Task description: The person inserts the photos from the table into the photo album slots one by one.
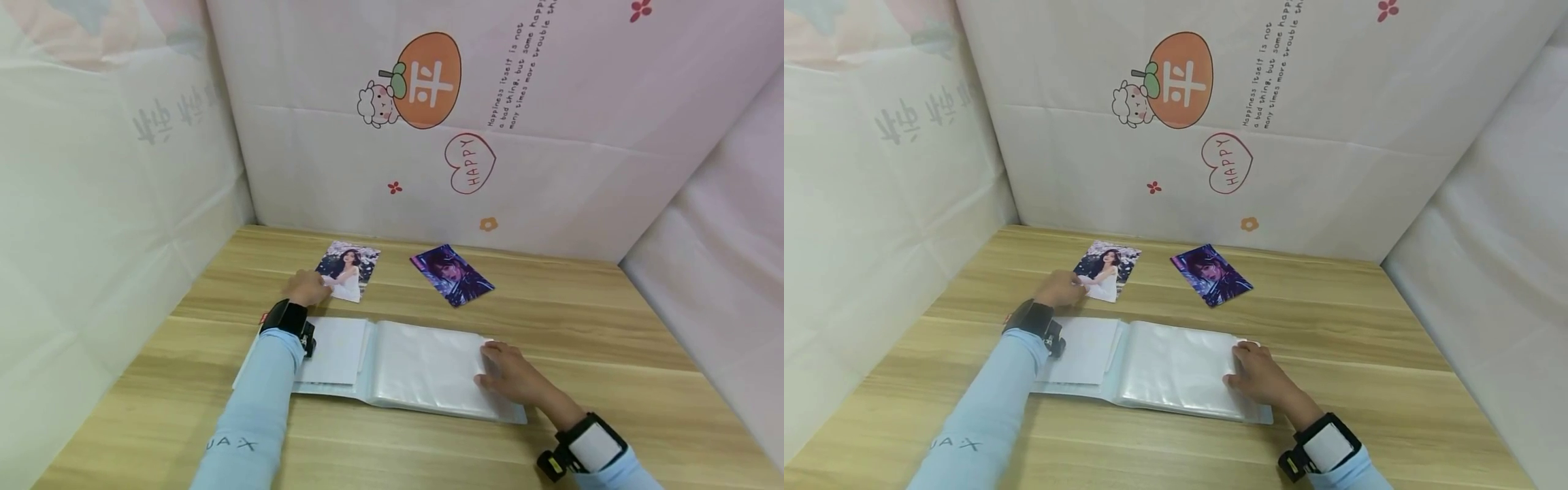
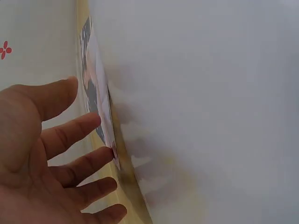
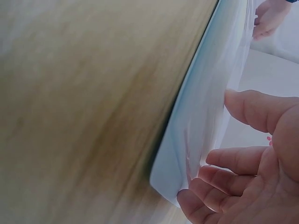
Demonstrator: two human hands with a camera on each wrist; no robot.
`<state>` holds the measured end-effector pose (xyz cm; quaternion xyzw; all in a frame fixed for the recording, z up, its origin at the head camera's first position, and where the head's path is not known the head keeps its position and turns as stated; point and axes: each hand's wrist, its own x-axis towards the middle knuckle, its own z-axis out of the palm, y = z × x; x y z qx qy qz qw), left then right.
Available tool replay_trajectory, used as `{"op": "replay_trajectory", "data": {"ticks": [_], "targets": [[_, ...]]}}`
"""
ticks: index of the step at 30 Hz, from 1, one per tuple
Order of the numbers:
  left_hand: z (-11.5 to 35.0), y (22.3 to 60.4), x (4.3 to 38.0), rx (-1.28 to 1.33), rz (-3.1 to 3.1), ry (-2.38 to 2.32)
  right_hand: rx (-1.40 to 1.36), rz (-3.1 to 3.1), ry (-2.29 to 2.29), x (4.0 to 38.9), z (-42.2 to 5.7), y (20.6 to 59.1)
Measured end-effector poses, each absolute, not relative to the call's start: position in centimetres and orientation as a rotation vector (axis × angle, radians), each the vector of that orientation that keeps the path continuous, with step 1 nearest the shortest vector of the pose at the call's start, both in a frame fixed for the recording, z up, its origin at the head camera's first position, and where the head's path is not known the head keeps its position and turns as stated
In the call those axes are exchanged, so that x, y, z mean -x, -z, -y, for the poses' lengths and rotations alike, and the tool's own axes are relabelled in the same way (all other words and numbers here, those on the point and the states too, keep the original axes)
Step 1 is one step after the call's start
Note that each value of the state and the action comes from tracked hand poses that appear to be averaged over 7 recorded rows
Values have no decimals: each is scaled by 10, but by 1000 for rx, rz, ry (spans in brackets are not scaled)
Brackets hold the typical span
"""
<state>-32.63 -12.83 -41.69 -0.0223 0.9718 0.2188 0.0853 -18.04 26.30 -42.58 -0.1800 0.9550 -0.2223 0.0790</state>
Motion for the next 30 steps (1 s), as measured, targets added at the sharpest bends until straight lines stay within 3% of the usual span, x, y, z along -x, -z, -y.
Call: {"op": "replay_trajectory", "data": {"ticks": [17,30], "targets": [[133,419,329,607,-2887,-819,517,-2867,668,180,-262,426],[136,418,325,542,-2868,-854,520,-2864,675,180,-262,426]]}}
